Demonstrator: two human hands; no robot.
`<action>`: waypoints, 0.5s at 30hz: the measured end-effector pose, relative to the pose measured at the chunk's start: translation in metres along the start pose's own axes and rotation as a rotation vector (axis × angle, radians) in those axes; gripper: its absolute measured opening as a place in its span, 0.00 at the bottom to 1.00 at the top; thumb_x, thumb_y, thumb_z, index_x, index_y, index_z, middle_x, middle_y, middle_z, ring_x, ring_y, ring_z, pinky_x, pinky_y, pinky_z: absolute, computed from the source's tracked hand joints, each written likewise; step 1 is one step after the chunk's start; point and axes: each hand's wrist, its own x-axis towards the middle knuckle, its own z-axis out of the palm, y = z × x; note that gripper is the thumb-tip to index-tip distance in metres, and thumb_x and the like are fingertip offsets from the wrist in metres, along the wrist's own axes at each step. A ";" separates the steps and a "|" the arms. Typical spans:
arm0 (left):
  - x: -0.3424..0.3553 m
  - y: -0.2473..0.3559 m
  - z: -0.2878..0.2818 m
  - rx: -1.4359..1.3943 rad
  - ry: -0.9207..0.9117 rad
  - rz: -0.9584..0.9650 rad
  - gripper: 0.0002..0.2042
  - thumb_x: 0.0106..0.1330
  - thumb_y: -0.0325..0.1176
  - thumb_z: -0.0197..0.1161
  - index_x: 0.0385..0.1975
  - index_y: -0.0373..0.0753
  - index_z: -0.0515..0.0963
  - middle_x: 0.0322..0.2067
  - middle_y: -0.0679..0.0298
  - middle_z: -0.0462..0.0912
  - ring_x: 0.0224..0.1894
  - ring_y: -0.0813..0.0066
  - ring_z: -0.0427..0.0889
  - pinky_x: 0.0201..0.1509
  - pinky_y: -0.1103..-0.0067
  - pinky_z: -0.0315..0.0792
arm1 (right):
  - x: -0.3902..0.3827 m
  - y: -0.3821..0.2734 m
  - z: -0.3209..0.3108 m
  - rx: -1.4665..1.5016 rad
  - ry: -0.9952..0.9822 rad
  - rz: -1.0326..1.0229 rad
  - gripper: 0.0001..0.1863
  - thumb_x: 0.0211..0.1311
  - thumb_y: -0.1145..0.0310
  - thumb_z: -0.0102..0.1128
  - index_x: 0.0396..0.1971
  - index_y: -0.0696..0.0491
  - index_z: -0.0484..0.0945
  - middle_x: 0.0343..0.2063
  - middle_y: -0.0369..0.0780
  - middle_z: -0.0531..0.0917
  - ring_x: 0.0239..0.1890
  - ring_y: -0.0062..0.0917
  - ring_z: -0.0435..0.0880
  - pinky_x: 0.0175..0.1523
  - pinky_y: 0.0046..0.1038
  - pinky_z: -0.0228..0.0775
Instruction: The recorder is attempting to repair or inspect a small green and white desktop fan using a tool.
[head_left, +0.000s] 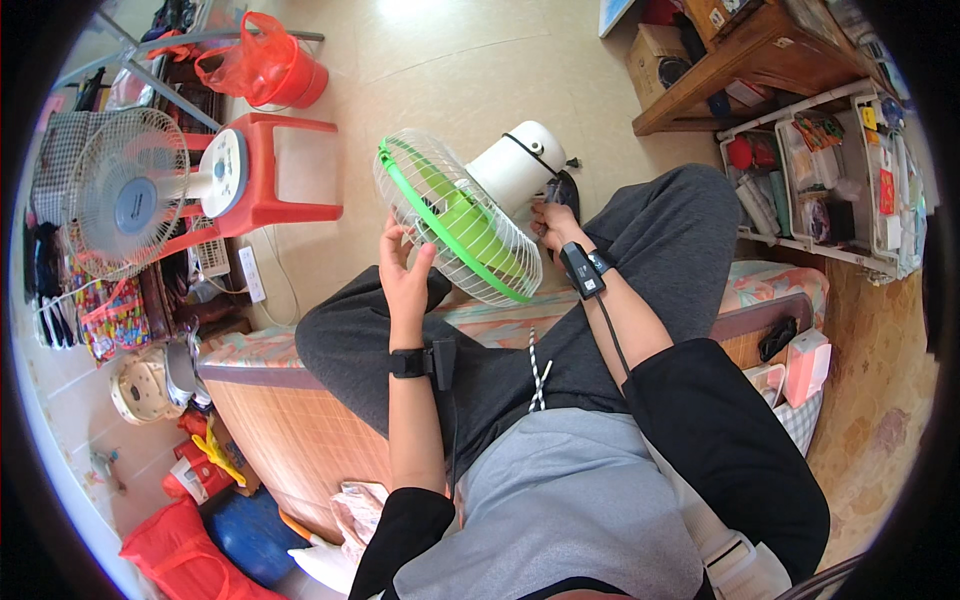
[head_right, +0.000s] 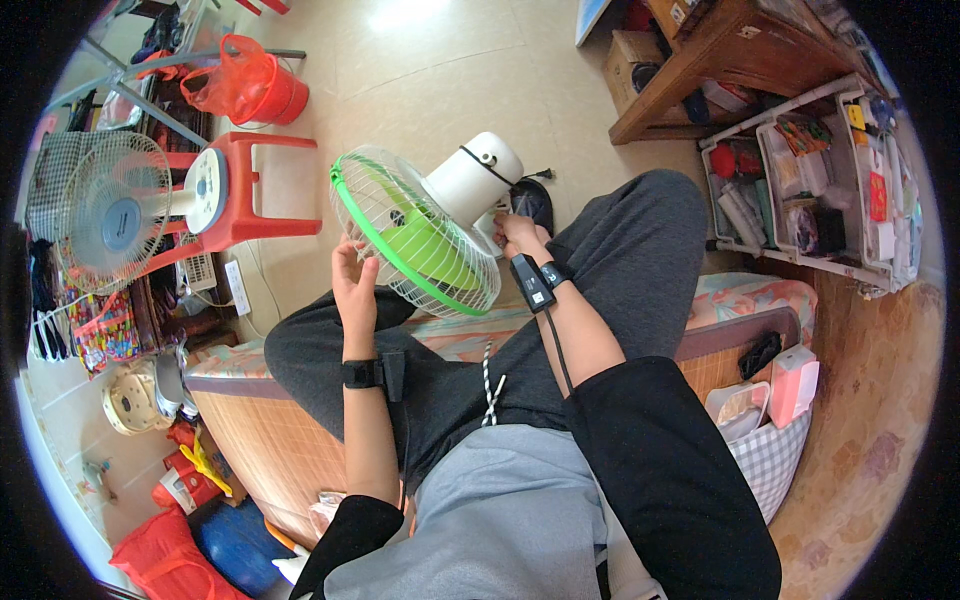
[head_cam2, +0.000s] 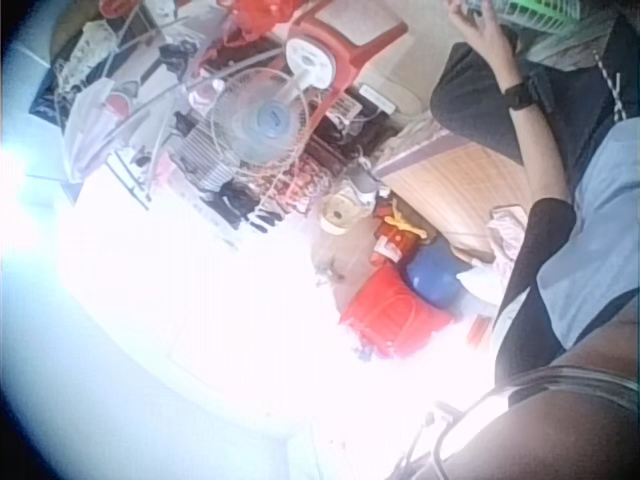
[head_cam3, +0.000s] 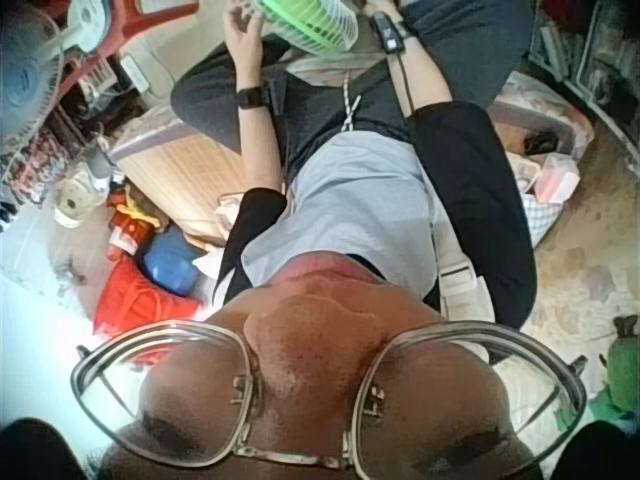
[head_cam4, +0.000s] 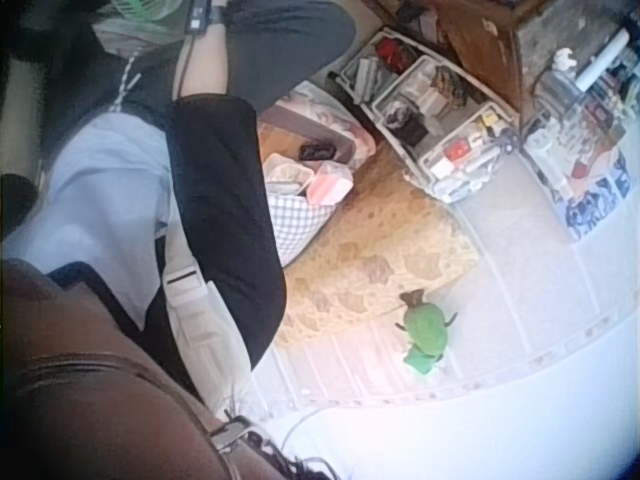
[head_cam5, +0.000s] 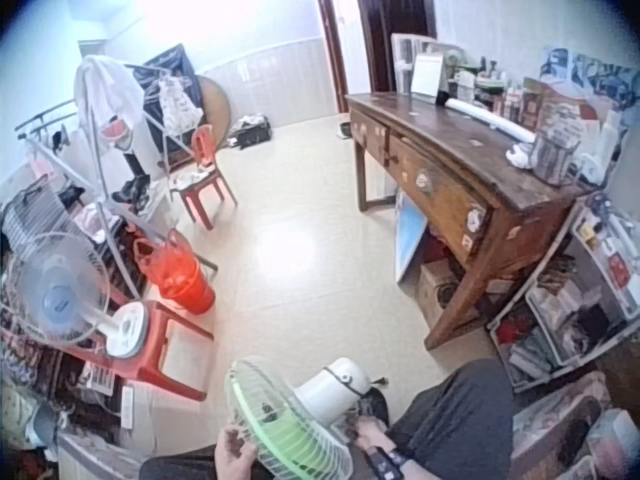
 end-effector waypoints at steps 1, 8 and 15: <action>0.000 0.000 0.000 -0.002 0.004 -0.006 0.16 0.57 0.28 0.62 0.43 0.36 0.65 0.64 0.52 0.54 0.57 0.66 0.64 0.60 0.72 0.61 | 0.002 0.001 -0.001 0.034 -0.046 -0.002 0.01 0.59 0.77 0.50 0.30 0.54 0.69 0.19 0.33 0.68 0.15 0.17 0.58 0.22 0.21 0.54; 0.002 -0.005 -0.005 -0.014 -0.016 0.011 0.17 0.58 0.27 0.61 0.44 0.36 0.64 0.64 0.53 0.53 0.58 0.68 0.63 0.58 0.74 0.62 | -0.041 -0.011 0.029 -0.145 0.092 -0.043 0.02 0.58 0.74 0.53 0.28 0.53 0.70 0.19 0.33 0.69 0.15 0.17 0.58 0.21 0.22 0.53; 0.002 -0.005 -0.004 -0.009 0.004 -0.024 0.17 0.58 0.27 0.61 0.45 0.36 0.64 0.64 0.52 0.51 0.57 0.68 0.64 0.59 0.74 0.62 | -0.042 -0.016 0.020 -0.172 -0.015 -0.011 0.02 0.59 0.72 0.51 0.30 0.54 0.71 0.22 0.36 0.77 0.14 0.14 0.57 0.19 0.19 0.49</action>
